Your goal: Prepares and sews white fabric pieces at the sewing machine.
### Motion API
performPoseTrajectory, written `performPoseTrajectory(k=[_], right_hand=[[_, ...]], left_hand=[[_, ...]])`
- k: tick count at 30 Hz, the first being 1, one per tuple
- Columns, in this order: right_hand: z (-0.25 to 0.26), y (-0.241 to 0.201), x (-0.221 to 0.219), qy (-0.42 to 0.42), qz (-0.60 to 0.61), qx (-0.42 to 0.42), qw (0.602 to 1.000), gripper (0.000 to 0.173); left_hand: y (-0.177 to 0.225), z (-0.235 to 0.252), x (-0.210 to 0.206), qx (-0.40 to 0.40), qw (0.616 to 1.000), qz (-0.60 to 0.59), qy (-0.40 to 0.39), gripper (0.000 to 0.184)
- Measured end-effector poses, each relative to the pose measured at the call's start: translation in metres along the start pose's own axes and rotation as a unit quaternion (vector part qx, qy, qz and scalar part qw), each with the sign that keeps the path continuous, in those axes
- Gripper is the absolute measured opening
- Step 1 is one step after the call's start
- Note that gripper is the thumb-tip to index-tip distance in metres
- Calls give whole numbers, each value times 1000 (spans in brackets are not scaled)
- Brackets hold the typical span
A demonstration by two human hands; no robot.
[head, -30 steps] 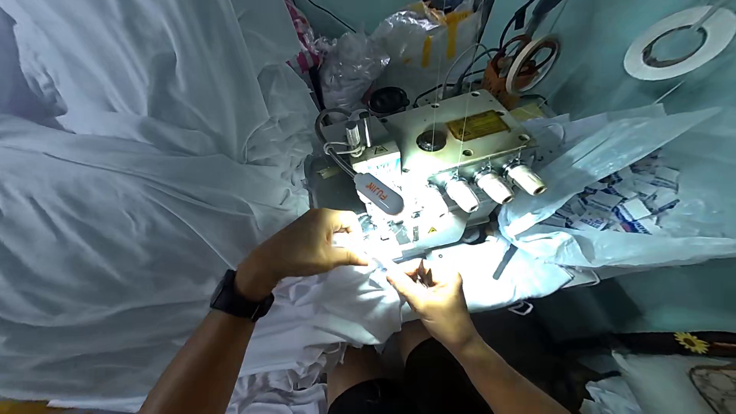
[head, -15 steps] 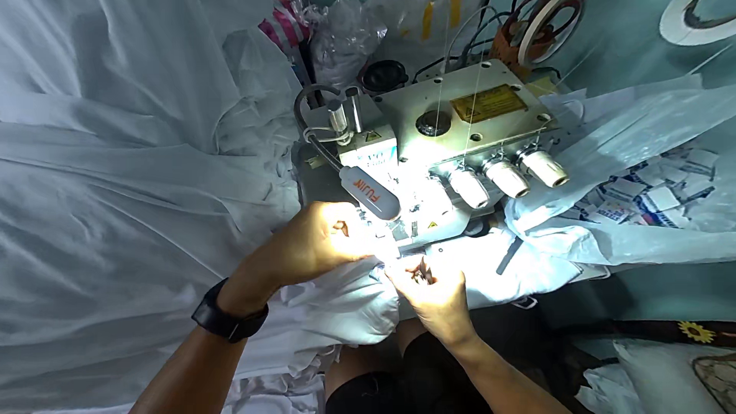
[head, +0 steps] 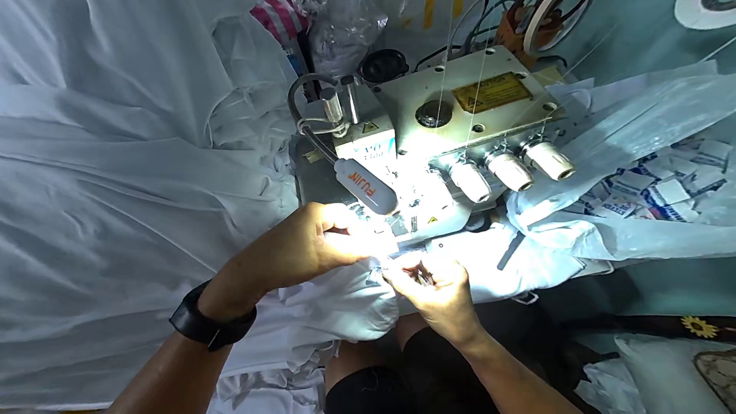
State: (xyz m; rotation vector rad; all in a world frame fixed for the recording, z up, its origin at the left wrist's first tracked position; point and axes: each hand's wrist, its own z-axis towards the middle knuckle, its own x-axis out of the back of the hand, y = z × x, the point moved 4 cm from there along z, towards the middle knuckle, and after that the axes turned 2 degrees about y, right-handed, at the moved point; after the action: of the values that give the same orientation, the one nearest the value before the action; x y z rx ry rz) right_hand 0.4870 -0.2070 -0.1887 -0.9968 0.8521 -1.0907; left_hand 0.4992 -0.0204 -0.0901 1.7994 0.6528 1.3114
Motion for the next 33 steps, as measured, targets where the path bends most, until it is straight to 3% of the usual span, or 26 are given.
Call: performPoseTrajectory(k=[3,5,7,12,17,21,27,30,33], right_hand=[[1,0,1,21,7,-11,1000,4],[-1,2,0,56,7,-24,998,6],[-3,4,-2,86,-1,-37,996,7],[-6,7,-6,104,-1,-35,994,14],[-10,3,-8,36,-18,36,999,9],[-2,-2,-9,48,-80,36,995,7],[4,-4,-15,70,-144,49,986,12],[3,-4,-15,78,-151,54,984,11],[1,-7,-12,78,-153,48,984,10]], left_hand=[[4,1,1,-15,995,59,79,12],[4,2,2,1,968,183,174,12],[-5,6,-2,-2,948,236,211,7],[-30,12,-8,27,960,201,191,6],[-32,12,0,84,978,140,130,24],[-24,14,-3,117,968,135,179,21],[-28,23,-11,22,947,129,294,12],[-25,27,-13,10,941,151,302,6],[-18,22,-7,75,953,145,254,11]])
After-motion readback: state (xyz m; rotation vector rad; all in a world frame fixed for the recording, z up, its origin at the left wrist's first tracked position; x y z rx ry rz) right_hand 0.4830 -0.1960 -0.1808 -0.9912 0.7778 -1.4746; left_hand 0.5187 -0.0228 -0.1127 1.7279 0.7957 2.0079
